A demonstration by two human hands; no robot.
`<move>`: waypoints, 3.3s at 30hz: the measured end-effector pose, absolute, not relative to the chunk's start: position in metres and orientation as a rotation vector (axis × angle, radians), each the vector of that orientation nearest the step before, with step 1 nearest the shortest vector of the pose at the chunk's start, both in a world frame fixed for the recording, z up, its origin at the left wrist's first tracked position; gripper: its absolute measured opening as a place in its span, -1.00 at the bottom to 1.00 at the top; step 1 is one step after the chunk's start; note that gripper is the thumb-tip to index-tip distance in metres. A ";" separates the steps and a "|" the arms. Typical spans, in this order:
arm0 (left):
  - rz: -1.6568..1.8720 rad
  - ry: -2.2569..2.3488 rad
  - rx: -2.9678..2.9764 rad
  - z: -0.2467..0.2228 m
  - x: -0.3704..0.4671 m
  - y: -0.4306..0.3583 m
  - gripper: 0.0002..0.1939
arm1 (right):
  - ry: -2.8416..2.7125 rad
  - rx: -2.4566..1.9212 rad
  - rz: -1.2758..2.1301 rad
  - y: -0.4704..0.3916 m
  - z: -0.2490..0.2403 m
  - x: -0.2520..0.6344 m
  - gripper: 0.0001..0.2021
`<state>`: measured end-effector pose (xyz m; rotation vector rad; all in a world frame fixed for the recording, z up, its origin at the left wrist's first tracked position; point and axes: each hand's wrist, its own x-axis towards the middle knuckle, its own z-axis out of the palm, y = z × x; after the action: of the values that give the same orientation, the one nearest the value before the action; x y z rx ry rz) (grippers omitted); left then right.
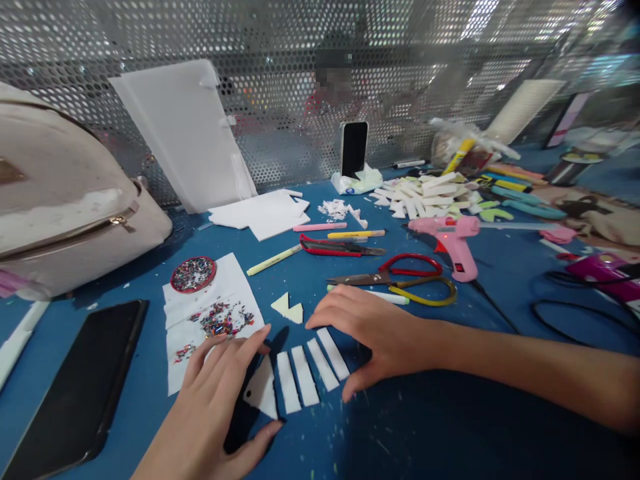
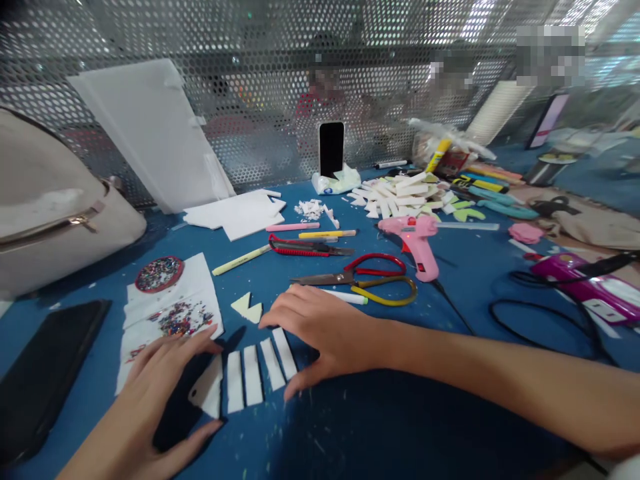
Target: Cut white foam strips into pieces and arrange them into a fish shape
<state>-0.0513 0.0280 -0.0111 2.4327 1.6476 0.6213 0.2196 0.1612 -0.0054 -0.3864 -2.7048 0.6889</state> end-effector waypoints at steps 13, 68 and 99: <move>0.575 1.586 2.372 -0.007 -0.061 0.027 -0.17 | -2.950 -0.553 0.488 0.188 0.031 0.165 -0.64; 0.652 1.501 2.292 -0.012 -0.037 0.037 -0.15 | -2.704 -0.675 0.557 0.145 0.002 0.253 -0.39; 0.635 1.517 2.263 -0.009 -0.021 0.045 -0.14 | -2.609 -0.585 0.752 0.146 -0.007 0.257 -0.45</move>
<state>-0.0213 0.0445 -0.0093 2.2633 1.5174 0.6347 0.2566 0.1462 -0.0072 -0.5848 -2.6089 0.7518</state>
